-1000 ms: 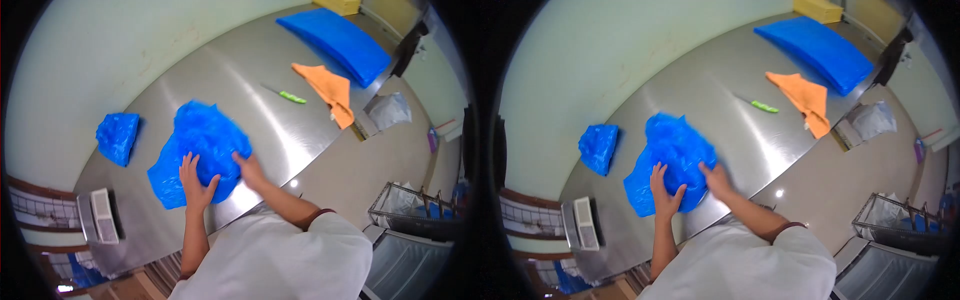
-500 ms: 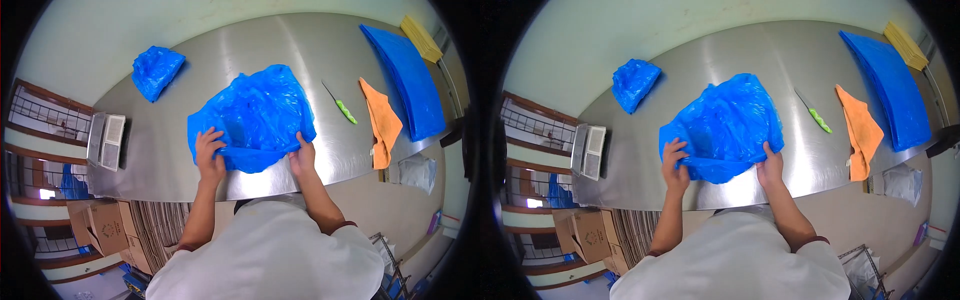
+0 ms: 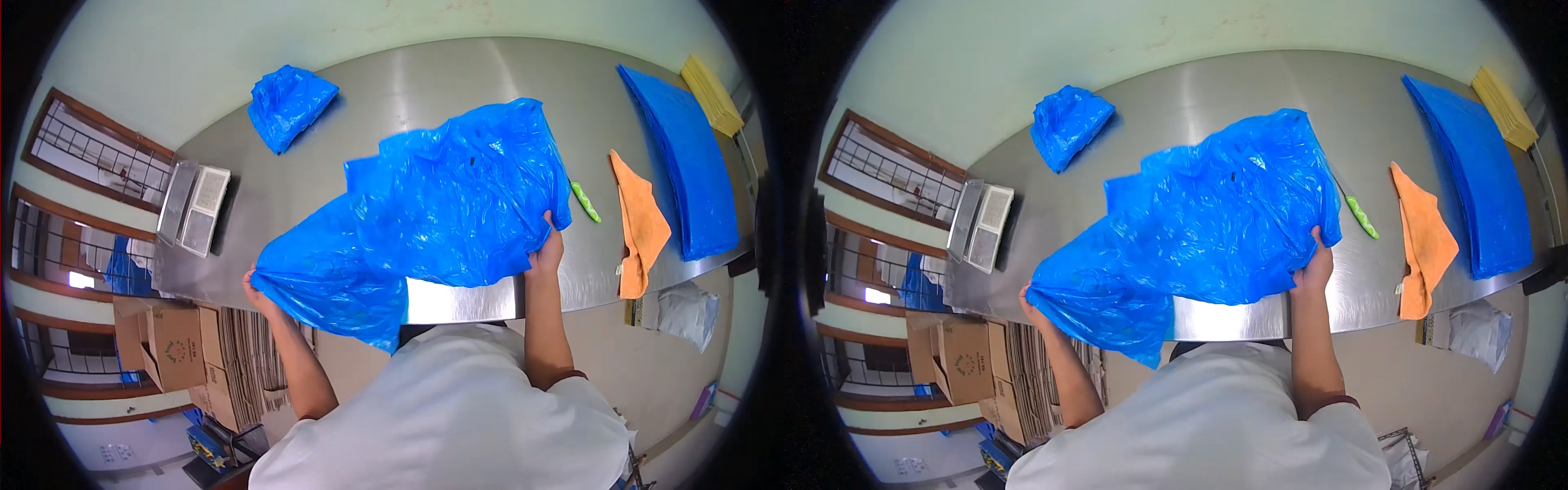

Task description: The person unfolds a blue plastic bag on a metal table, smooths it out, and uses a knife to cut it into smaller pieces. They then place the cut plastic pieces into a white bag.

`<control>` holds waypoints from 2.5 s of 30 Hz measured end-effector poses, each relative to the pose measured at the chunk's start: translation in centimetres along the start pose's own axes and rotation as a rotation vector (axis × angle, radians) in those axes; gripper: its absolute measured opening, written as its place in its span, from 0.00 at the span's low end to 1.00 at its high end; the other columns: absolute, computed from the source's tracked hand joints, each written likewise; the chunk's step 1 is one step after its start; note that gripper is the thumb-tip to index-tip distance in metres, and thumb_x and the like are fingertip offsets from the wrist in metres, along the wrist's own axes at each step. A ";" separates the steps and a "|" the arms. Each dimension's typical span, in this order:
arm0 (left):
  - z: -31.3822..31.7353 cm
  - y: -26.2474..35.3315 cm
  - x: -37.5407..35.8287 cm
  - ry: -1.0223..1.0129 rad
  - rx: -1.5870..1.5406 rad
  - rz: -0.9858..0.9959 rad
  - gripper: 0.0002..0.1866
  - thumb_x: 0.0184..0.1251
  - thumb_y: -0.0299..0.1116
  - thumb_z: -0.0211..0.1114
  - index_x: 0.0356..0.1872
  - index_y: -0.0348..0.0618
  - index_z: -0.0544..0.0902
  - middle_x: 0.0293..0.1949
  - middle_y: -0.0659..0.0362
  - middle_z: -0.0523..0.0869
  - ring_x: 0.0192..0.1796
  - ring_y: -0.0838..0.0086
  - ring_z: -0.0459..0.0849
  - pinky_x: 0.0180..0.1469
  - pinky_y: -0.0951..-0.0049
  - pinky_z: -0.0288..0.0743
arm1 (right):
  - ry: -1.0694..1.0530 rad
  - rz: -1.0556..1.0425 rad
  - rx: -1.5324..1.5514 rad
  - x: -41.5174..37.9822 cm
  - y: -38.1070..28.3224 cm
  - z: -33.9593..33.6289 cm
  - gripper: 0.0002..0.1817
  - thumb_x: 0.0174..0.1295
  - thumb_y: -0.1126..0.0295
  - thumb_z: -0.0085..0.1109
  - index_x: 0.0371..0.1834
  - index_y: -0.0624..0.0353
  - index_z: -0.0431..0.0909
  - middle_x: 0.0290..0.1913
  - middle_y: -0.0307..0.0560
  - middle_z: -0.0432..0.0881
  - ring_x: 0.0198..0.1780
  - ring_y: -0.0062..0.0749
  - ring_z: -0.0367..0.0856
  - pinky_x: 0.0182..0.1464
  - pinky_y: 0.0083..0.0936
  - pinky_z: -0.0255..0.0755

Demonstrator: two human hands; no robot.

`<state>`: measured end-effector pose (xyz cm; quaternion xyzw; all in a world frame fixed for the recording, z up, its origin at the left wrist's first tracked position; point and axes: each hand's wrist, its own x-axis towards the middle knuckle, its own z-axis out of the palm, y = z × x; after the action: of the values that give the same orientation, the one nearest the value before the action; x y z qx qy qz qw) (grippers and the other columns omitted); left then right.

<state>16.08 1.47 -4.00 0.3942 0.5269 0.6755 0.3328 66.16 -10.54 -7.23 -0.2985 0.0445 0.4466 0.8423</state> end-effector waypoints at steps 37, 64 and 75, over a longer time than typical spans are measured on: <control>-12.0 13.9 -10.4 0.651 -0.194 0.211 0.30 0.72 0.41 0.62 0.66 0.33 0.66 0.63 0.48 0.74 0.61 0.60 0.77 0.63 0.58 0.72 | -0.762 -0.183 0.394 5.5 13.1 49.3 0.20 0.76 0.64 0.42 0.68 0.53 0.65 0.67 0.50 0.70 0.66 0.47 0.70 0.72 0.52 0.60; 14.5 29.4 -2.8 -0.048 -0.478 0.766 0.26 0.69 0.31 0.64 0.64 0.39 0.65 0.51 0.55 0.79 0.51 0.73 0.80 0.54 0.69 0.75 | -0.727 -1.164 -1.138 -3.1 -0.6 29.1 0.08 0.53 0.84 0.62 0.35 0.62 0.80 0.31 0.45 0.82 0.34 0.30 0.82 0.37 0.24 0.73; 9.8 6.6 -17.9 -0.677 -0.224 -0.316 0.21 0.63 0.23 0.68 0.57 0.35 0.76 0.53 0.57 0.82 0.55 0.75 0.79 0.59 0.69 0.72 | -0.566 -0.597 -2.370 0.1 -5.8 10.4 0.45 0.41 0.73 0.76 0.68 0.56 0.67 0.71 0.59 0.64 0.74 0.50 0.60 0.73 0.43 0.55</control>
<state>32.87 -11.13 0.52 0.4698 0.3643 0.5012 0.6288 68.74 -7.24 3.90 -0.7634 -0.6352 0.0525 0.1048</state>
